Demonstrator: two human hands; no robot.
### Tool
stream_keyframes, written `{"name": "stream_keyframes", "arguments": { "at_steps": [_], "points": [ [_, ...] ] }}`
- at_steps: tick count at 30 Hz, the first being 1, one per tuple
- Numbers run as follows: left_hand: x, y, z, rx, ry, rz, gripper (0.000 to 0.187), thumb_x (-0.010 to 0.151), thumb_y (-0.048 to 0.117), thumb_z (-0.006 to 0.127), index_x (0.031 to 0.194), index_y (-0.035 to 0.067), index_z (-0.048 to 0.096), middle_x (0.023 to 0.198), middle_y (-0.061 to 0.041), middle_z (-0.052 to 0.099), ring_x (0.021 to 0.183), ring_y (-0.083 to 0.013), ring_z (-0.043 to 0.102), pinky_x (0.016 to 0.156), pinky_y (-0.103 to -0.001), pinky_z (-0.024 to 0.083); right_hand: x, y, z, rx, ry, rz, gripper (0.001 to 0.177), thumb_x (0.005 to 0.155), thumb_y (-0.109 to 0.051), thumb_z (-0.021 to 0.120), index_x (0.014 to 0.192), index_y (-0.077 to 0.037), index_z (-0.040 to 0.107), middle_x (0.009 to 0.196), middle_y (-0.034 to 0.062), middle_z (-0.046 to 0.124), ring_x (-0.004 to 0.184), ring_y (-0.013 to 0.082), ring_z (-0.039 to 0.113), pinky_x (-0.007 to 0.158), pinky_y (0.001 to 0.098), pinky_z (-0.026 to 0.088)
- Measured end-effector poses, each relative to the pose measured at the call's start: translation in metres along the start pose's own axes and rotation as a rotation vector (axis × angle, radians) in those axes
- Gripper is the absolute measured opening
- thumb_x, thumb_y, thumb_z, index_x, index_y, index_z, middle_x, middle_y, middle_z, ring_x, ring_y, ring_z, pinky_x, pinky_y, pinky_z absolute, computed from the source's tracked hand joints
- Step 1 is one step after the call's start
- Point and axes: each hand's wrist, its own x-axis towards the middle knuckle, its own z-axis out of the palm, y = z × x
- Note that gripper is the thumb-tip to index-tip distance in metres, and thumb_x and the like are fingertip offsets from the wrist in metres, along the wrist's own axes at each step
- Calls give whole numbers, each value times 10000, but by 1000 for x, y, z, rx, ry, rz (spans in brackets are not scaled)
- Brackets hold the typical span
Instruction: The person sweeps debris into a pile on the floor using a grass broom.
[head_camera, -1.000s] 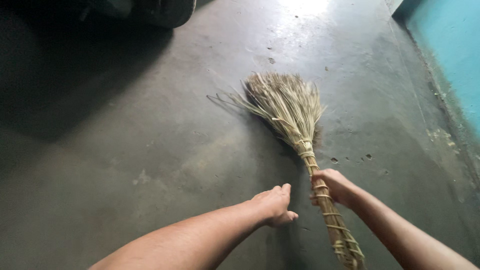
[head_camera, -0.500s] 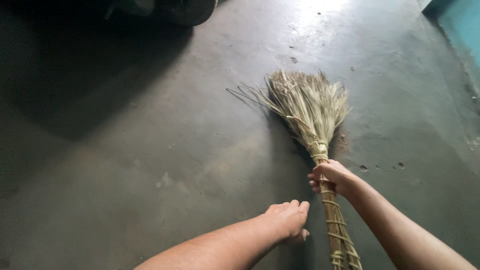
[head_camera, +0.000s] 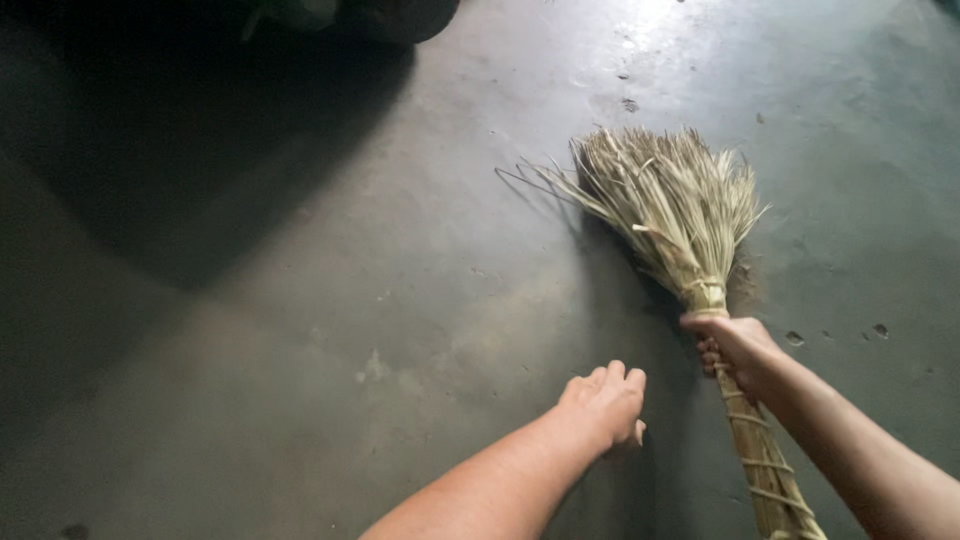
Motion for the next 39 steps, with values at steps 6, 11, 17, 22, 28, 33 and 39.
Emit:
{"name": "stream_keyframes", "arguments": {
  "at_steps": [6,11,17,22,28,33,39],
  "points": [
    [-5,22,-12,65,-30,14,559,821,341,796,1237,61,550,1244,-181,587,1213,-374,599,934,-507,540,-61,-32,-33,-57,62,-150,478,944,-511,704,847,-58,585,683,31,499,523,147,429,453,333,363],
    [-13,76,-6,61,17,146,448,821,230,734,1210,69,583,1259,-173,621,1200,-363,629,942,-481,547,-76,-12,-122,-346,92,-231,523,931,-553,641,816,-43,631,633,83,545,497,177,470,450,357,408],
    [20,166,69,8,-90,400,479,812,255,681,1269,169,566,1205,-114,697,1067,-311,724,842,-454,599,-53,103,-230,-579,-155,-345,322,930,-371,691,1112,-151,839,534,57,473,424,185,428,411,391,324],
    [29,196,162,-105,-52,475,313,931,313,646,1209,170,619,1090,-63,773,1035,-273,753,862,-451,604,4,206,-286,-875,-265,-188,371,946,-331,752,1255,-127,761,752,67,696,696,122,542,642,304,487],
    [32,177,131,-63,-126,294,413,781,253,757,1161,150,632,1209,-125,671,1084,-334,703,824,-474,596,106,183,-325,-809,-99,-315,386,994,-352,614,1219,-46,679,846,83,728,677,145,656,639,366,572],
    [20,155,81,72,-35,136,428,732,130,789,1139,136,654,1219,-112,669,1141,-318,686,856,-464,598,95,86,-296,-831,87,-135,453,1095,-410,566,1145,36,623,731,149,641,537,204,564,500,427,521],
    [-11,153,67,-63,27,125,473,715,171,773,1162,107,631,1178,-143,668,1124,-345,664,855,-479,569,-36,58,-226,-689,249,-407,520,1077,-424,576,1042,90,651,654,131,610,470,176,535,405,325,445]
  ]
}}
